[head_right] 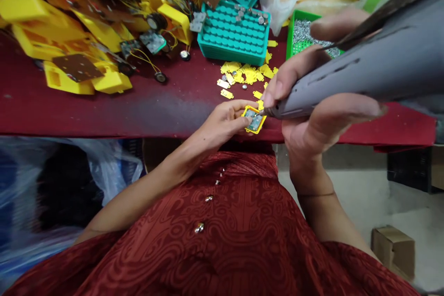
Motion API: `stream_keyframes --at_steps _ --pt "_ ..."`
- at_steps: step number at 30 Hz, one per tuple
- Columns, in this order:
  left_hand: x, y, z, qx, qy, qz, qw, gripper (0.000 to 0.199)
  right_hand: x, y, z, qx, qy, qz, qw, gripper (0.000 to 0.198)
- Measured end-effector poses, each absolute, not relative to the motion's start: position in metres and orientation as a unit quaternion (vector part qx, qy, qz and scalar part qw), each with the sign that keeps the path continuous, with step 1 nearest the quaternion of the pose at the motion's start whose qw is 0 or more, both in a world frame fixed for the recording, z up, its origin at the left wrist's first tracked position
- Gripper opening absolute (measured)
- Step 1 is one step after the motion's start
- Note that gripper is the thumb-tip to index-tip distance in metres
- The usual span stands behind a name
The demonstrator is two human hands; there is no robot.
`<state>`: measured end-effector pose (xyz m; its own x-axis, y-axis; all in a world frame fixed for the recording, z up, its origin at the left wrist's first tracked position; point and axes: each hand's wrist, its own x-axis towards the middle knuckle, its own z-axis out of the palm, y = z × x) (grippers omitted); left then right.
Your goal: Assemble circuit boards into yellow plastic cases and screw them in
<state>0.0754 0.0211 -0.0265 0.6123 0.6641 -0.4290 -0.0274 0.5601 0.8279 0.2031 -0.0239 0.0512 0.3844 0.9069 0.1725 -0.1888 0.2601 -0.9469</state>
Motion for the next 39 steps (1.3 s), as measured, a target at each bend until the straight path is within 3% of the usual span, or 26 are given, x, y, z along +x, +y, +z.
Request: stream_keyframes --at_steps 3,7,11,20,25,31,39 --pt "0.073 0.02 -0.03 0.41 0.381 0.208 0.802 0.039 0.191 -0.015 0.056 -0.43 -0.425 0.273 0.748 0.062" --pt "0.062 0.018 -0.028 0.438 0.357 0.235 0.791 0.04 0.199 -0.009 0.056 -0.387 -0.44 0.271 0.764 0.051" --pt "0.044 0.027 -0.006 0.571 0.329 0.241 0.712 0.023 0.214 -0.004 0.048 -0.364 -0.435 0.283 0.773 0.053" --pt "0.064 0.055 0.039 0.768 0.093 0.233 0.59 0.025 0.223 -0.004 0.034 -0.528 -0.47 0.201 0.678 0.061" --pt "0.073 0.063 0.035 0.738 0.088 0.253 0.62 0.019 0.233 -0.007 0.042 -0.518 -0.514 0.19 0.657 0.056" --pt "0.071 0.059 0.035 0.676 0.108 0.224 0.693 0.031 0.24 -0.004 0.057 -0.37 -0.49 0.237 0.753 0.064" --pt "0.073 0.05 0.037 0.64 0.118 0.231 0.723 0.026 0.241 -0.006 0.064 -0.342 -0.505 0.232 0.757 0.035"
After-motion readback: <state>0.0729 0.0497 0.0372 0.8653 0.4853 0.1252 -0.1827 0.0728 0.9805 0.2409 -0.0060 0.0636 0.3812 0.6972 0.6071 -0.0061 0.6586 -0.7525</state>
